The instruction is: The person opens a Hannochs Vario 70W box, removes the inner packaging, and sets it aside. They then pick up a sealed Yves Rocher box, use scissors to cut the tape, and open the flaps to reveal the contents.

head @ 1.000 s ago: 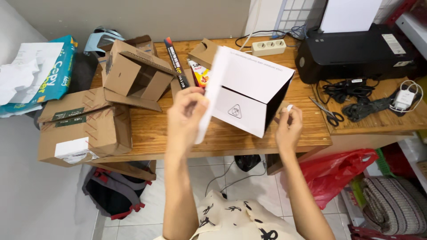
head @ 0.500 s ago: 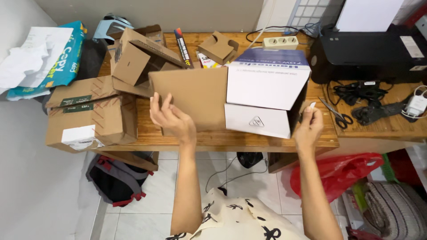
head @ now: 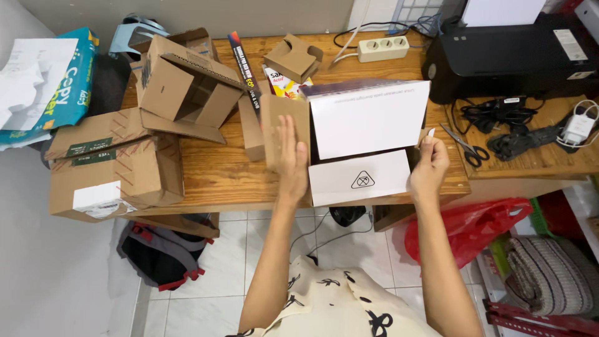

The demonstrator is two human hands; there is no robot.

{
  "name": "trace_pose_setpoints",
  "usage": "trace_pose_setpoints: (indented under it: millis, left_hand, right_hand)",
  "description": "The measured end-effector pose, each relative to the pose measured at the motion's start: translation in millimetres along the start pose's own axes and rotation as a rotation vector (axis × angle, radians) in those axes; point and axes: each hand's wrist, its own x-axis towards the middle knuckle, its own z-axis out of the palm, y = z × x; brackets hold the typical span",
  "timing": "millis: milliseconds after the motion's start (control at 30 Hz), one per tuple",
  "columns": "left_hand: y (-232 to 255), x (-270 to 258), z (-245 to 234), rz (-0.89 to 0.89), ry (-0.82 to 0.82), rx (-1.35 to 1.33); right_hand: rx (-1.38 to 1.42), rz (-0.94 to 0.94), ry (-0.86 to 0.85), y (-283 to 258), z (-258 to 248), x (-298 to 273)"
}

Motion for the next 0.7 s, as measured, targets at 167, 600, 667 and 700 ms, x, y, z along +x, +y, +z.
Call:
trace_pose_setpoints:
  millis: [167, 600, 667, 700]
  left_hand:
    - [23.1, 17.8, -9.0, 0.022, -0.149, -0.012]
    - [76.2, 104.2, -47.4, 0.270, -0.593, 0.431]
    - [78.1, 110.9, -44.2, 0.349, -0.622, 0.504]
    - [78.9, 113.4, -43.6, 0.390, -0.636, 0.542]
  right_hand:
    - [-0.105, 0.023, 0.049, -1.5, -1.0, 2.7]
    - [-0.070, 0.269, 0.006, -18.9, -3.1, 8.1]
    - [-0.111, 0.172, -0.015, -15.7, -5.1, 10.6]
    - [-0.130, 0.123, -0.025, -13.9, -5.6, 12.1]
